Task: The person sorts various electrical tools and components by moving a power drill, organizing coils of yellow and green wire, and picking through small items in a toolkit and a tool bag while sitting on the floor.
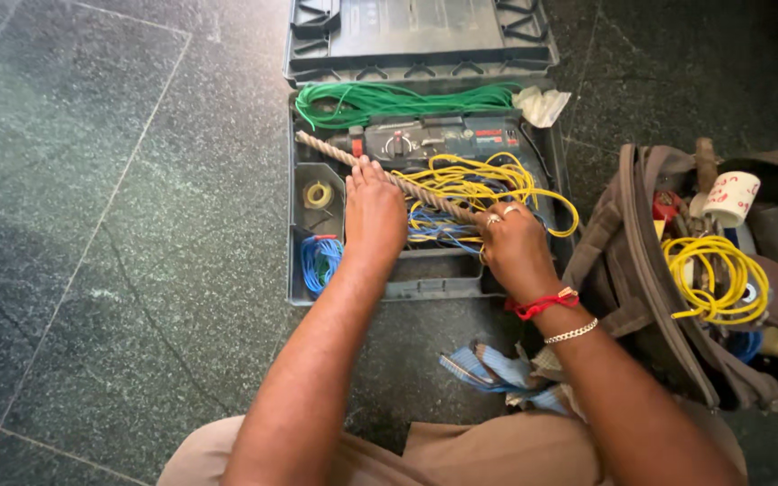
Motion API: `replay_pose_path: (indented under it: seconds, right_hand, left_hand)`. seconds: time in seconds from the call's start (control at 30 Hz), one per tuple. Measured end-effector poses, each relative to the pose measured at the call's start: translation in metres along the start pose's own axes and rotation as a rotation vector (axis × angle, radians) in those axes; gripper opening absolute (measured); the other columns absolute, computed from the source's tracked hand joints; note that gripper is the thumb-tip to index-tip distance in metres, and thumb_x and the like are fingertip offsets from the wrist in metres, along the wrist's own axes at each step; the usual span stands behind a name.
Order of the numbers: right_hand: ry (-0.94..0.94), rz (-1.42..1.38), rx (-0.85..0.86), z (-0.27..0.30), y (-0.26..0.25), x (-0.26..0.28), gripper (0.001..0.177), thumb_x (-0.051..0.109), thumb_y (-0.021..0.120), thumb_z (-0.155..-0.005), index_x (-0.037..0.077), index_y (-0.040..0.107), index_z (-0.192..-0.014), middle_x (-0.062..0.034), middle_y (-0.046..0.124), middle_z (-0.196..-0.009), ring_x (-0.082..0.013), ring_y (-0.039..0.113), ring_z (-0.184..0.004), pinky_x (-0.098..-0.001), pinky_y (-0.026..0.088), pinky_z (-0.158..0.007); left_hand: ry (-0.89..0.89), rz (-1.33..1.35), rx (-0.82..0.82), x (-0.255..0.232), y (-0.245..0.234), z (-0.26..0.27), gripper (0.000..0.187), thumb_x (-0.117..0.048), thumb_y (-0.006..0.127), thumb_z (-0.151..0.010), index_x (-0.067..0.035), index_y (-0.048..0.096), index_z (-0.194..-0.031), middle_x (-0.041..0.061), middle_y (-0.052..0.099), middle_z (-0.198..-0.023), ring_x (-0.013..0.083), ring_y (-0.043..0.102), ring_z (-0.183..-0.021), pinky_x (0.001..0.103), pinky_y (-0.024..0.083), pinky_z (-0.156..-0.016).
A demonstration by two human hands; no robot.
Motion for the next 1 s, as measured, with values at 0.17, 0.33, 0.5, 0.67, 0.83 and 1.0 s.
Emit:
replay_pose_path:
  seconds: [0.17,0.33,0.5,0.67,0.83,1.0]
  right_hand:
    - [-0.002,0.031,-0.006,0.005,0.010,-0.006,0.018,-0.003,0.064,-0.080,0.002,0.074,-0.094,-0.0167,0.068,-0.091,-0.0373,0.064,-0.091,-0.0470,0.052,-0.082]
    - [0.144,-0.061,-0.047,0.014,-0.001,-0.016,0.011,0.004,0.068,-0.087,0.002,0.075,-0.095,-0.0181,0.072,-0.099,-0.0390,0.067,-0.097,-0.0482,0.052,-0.086]
    - [0.334,-0.086,-0.285,0.083,-0.049,-0.016,0.015,0.009,0.068,-0.092,0.002,0.076,-0.103,-0.0191,0.073,-0.105,-0.0385,0.069,-0.100,-0.0458,0.054,-0.090]
    - [0.450,-0.080,-0.223,0.114,-0.054,-0.006,0.015,0.013,0.073,-0.089,0.001,0.077,-0.098,-0.0189,0.073,-0.102,-0.0378,0.068,-0.102,-0.0466,0.053,-0.092]
    - [0.457,0.039,-0.029,0.143,-0.040,0.032,0.032,0.020,0.081,-0.074,0.002,0.077,-0.100,-0.0225,0.065,-0.124,-0.0420,0.066,-0.108,-0.0470,0.051,-0.092]
    - [0.306,0.237,0.076,0.178,0.001,0.018,0.025,0.017,0.073,-0.082,0.006,0.077,-0.104,-0.0275,0.046,-0.150,-0.0458,0.063,-0.113,-0.0494,0.050,-0.095]
  left_hand:
    - [-0.024,0.064,-0.024,0.001,0.009,-0.001,0.051,-0.017,0.050,-0.099,0.020,0.052,-0.134,0.038,0.047,-0.147,0.0485,0.050,-0.134,0.052,0.039,-0.112]
    - [-0.028,0.148,0.154,0.009,-0.001,0.007,0.074,-0.021,0.063,-0.087,0.014,0.038,-0.147,0.029,0.039,-0.156,0.0408,0.038,-0.146,0.058,0.033,-0.116]
    - [0.026,0.115,0.247,0.012,-0.024,0.026,0.084,-0.009,0.064,-0.081,0.004,0.027,-0.154,0.021,0.027,-0.164,0.0452,0.028,-0.146,0.067,0.024,-0.114]
    - [0.160,0.099,0.188,-0.052,-0.053,0.081,0.079,-0.011,0.062,-0.084,0.006,0.030,-0.155,0.023,0.029,-0.163,0.0450,0.030,-0.149,0.066,0.026,-0.116]
    - [0.180,0.276,0.299,-0.121,-0.083,0.152,0.075,-0.027,0.064,-0.089,0.004,0.034,-0.150,0.027,0.021,-0.164,0.0439,0.031,-0.147,0.069,0.030,-0.111]
    - [0.135,0.385,0.442,-0.158,-0.101,0.216,0.065,-0.024,0.061,-0.089,-0.004,0.046,-0.148,0.031,0.019,-0.164,0.0436,0.037,-0.145,0.067,0.037,-0.110]
Point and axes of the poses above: each hand's wrist, its own z-axis away from the middle knuckle, its own y-axis out of the palm, x = y × z, the point moved 5 cm from there along -z, towards the middle knuckle
